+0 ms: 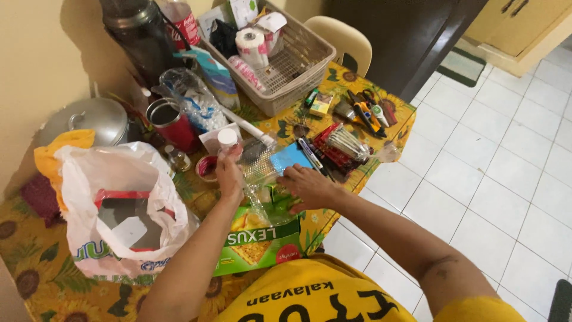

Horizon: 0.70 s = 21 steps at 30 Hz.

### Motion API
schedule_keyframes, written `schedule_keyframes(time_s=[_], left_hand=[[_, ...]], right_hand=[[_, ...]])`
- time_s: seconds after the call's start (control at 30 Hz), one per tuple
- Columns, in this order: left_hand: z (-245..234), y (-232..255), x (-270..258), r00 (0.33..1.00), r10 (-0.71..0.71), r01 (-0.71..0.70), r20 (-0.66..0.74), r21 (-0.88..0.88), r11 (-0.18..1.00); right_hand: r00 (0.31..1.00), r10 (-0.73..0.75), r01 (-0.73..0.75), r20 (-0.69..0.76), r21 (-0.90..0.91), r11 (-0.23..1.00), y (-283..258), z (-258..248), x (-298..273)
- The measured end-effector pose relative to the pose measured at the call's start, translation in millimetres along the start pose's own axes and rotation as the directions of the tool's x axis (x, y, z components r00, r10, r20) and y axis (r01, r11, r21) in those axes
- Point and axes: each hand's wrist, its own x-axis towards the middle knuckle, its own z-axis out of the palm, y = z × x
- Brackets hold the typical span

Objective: The person organizes various household items on a table by checking a receipt, placing a snack box into a bag, and sorting through a basket containing electronics and small tools.

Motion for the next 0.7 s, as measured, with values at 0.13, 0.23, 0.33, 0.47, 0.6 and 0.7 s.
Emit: schedule_keyframes(time_s=[0.13,0.23,0.33,0.47,0.6,0.7], left_hand=[[1.2,10.7,-2.5,1.0,0.014,-0.013,-0.023,0.069,0.998],[4.8,15.9,-2.3,0.999,-0.03,0.032,-0.031,0.09,0.995],[9.4,16.2,-2.1,0.998,-0.056,0.062,-0.042,0.158,0.985],[18.1,15.9,-4.8,0.997,0.072,-0.075,0.026,0.164,0.984],[17.2,16.7,-3.3,0.996,0.082,-0.086,0.029,0.218,0.972],[15.6,15.2,0.0,0.99,0.134,-0.139,0.039,0.16,0.977]], right_hand=[[0.952,-0.119,0.121,-0.283,-0.011,0.993,-1.2,9.3,-4.2],[0.971,-0.128,0.127,-0.202,-0.022,0.992,-6.6,16.9,-0.8],[0.961,-0.167,0.178,-0.218,0.029,0.984,-10.5,20.7,1.3],[0.946,-0.177,0.191,-0.271,0.028,0.981,-13.6,23.5,4.6],[0.903,-0.112,0.222,-0.415,0.227,0.948,-5.3,11.4,-0.6],[0.897,0.254,0.14,-0.363,0.776,0.615,15.7,-6.0,-29.4]])
